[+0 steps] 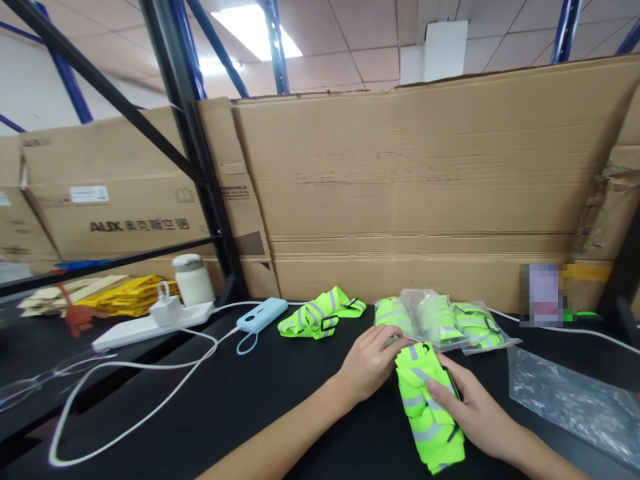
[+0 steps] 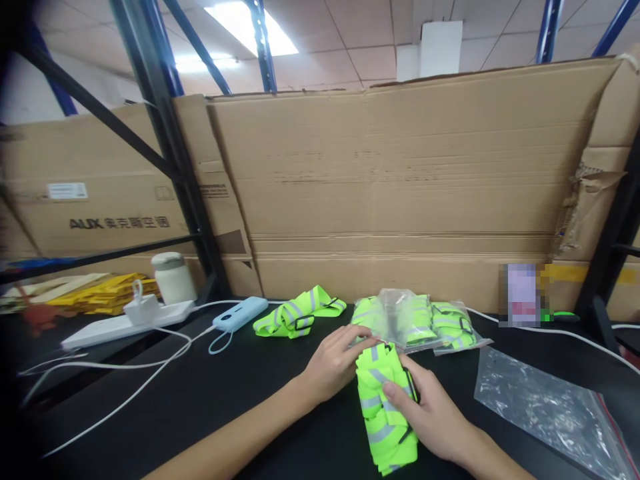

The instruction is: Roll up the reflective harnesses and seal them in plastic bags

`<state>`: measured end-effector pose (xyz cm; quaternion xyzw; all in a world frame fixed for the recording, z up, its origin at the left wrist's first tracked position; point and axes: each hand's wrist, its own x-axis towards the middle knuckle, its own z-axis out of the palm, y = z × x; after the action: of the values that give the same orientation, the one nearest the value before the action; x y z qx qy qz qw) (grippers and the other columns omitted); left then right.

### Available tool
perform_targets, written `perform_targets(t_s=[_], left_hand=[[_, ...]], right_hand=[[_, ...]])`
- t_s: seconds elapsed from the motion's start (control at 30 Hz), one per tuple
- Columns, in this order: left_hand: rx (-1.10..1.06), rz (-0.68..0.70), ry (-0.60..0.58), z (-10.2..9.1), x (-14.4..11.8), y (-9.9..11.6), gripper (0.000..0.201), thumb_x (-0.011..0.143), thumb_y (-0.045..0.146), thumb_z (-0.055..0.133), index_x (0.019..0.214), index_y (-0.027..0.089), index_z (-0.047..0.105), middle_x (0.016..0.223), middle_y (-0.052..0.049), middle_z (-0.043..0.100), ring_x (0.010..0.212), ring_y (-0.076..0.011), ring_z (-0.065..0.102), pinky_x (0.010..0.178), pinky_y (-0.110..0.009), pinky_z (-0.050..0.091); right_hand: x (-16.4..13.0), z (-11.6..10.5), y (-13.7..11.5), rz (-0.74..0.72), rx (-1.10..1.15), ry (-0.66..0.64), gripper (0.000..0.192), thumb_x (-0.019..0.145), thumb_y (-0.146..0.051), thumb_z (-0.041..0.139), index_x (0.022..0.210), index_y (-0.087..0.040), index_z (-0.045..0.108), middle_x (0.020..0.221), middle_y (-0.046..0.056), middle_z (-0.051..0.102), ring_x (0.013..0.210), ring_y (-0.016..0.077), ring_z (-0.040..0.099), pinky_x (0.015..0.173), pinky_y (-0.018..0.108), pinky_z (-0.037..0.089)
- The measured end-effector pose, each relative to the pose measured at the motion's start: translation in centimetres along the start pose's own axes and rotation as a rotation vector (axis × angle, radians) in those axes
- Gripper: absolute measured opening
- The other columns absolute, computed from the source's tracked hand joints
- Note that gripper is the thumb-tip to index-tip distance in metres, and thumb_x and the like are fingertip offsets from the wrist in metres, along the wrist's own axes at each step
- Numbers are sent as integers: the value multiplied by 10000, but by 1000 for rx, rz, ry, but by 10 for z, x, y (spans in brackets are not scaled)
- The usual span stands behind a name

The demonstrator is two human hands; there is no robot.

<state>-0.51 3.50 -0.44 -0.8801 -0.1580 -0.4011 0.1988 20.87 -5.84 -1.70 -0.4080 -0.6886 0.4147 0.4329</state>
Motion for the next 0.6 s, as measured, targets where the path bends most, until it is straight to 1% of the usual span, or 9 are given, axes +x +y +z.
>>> perform_targets(t_s=[0.1,0.17,0.27,0.4,0.53,0.6], left_hand=[[-19,-10,-19,2,-1,4,249,998,124,468,1186,154,628,1051,-115,712,907,-215,703,782,-336,594],[-34,-14,-46,3,-2,5,274,1007,157,475,1248,150,608,1112,-131,708,968,-227,704,817,-349,600],[-33,-22,-85,3,-4,3,303,986,149,500,1269,154,608,1155,-134,712,986,-237,703,837,-374,602],[-22,-10,-137,4,-5,0,263,934,137,546,1165,161,668,1142,-121,731,928,-248,700,813,-394,607],[3,-17,-113,5,-4,0,284,943,125,513,1175,145,677,1123,-124,746,924,-238,712,810,-374,617],[3,-29,-86,5,-4,-1,337,943,84,469,1210,150,664,1144,-113,748,960,-225,724,837,-362,621]], right_hand=[[-2,1,-2,-13,-38,-10,545,1000,-488,549,1491,-255,502,1436,81,607,1112,285,670,1097,435,450],[-2,2,-2,-32,-72,-6,532,1007,-476,539,1495,-267,498,1435,70,610,1081,277,685,1090,424,457],[-2,0,-3,-70,-125,9,544,1007,-461,541,1513,-271,479,1430,64,618,1144,298,670,1073,408,474],[-3,-4,-4,-93,-224,15,583,992,-440,570,1540,-292,437,1414,66,632,1176,330,663,1013,408,517],[0,-5,-5,-64,-215,22,572,1008,-446,546,1542,-276,433,1430,65,618,1218,330,642,1062,426,480],[3,-5,-5,-58,-189,32,571,1017,-453,529,1545,-263,426,1444,65,606,1260,323,616,1088,424,458]])
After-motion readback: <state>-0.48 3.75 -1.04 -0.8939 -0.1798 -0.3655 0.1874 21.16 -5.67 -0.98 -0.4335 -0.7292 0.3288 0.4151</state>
